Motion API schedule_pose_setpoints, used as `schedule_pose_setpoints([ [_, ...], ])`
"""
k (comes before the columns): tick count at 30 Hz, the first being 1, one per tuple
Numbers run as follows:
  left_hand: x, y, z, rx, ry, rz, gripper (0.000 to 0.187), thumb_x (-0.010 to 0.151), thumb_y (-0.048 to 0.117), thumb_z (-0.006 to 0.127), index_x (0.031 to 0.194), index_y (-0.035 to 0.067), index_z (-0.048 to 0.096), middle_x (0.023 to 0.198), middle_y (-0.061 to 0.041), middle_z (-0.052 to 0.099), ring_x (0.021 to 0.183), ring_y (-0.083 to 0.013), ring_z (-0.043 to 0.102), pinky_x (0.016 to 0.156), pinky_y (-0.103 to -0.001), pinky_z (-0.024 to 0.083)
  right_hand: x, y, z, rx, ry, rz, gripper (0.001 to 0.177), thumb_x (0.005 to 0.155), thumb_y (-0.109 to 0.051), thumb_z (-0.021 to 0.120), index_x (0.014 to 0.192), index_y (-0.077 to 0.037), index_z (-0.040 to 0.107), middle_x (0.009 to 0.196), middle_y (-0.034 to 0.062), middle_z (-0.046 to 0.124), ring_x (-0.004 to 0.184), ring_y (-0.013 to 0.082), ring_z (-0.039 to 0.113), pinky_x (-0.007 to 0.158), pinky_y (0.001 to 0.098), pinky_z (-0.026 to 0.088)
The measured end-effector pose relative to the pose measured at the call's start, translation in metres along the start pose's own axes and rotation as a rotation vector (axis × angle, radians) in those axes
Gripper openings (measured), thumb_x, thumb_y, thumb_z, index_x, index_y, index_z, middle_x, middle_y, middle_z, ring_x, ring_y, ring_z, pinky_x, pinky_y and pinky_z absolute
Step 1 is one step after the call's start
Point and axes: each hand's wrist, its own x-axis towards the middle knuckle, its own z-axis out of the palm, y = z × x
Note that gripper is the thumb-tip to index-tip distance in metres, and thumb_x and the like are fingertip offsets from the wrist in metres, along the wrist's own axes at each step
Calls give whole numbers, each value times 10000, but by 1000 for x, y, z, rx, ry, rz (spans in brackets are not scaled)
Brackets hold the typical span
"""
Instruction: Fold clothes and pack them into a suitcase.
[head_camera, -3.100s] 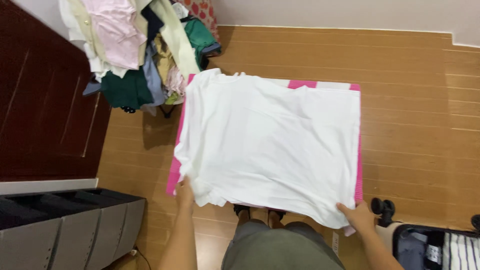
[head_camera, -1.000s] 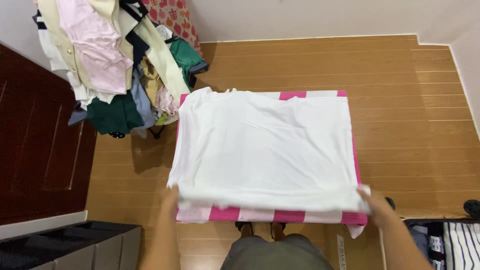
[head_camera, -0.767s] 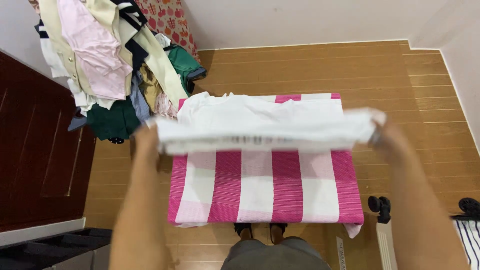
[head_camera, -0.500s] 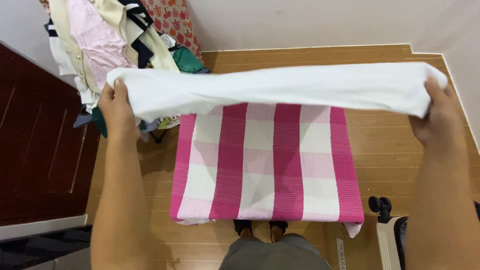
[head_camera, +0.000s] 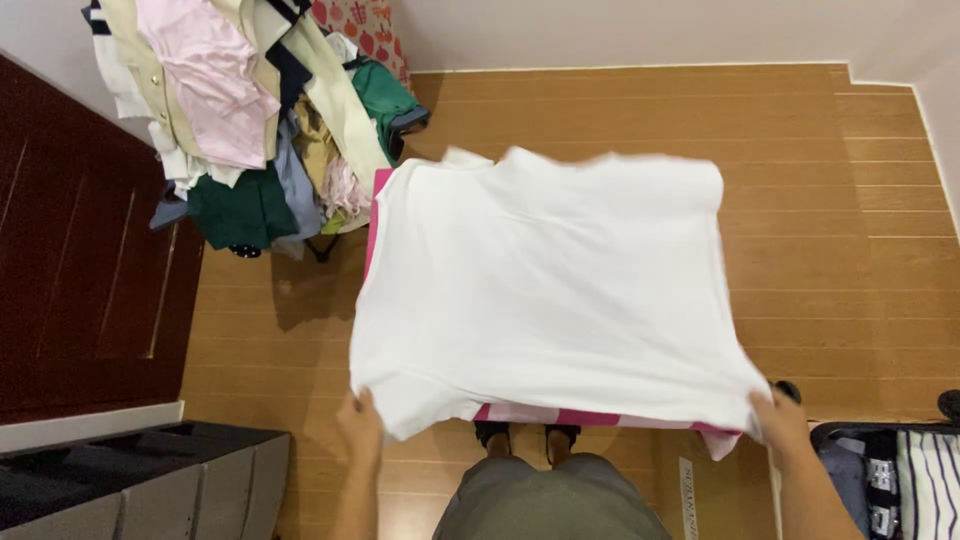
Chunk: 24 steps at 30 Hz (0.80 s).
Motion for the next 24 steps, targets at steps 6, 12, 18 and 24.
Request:
schedule_pose_setpoints([
  [6, 17, -81, 9, 274, -72, 165, 455, 988, 407, 532, 1095, 0, 702, 984, -243, 742, 890, -382, 702, 809, -487, 516, -25, 36, -11, -381, 30, 69, 435, 991, -234, 676, 1335, 31, 685, 1136, 246, 750, 993, 332, 693, 903, 448, 511],
  [12, 36, 4, -11, 398, -135, -20, 588, 873, 587, 663, 1044, 33, 766, 1013, -211, 758, 976, -364, 708, 858, -475, 521, -12, 22, 3, -407, 63, 127, 544, 945, -317, 692, 1315, 81, 672, 1200, 297, 729, 1106, 410, 678, 942, 480, 499],
  [18, 120, 15, 19, 143, -107, 66, 527, 878, 471, 736, 1110, -2, 720, 1034, -201, 781, 960, -336, 738, 838, -437, 558, -4, -27, 27, -460, 35, 341, 769, 953, -473, 710, 1359, 168, 580, 1284, 345, 659, 1155, 402, 640, 998, 460, 449],
  [24, 148, 27, -6, 287, -93, -143, 308, 980, 199, 603, 1194, 14, 727, 1140, -209, 760, 1013, -338, 735, 885, -482, 571, 9, -117, 76, -346, 27, 461, 734, 946, -453, 665, 1394, 113, 531, 1276, 385, 638, 1028, 480, 689, 893, 579, 579],
])
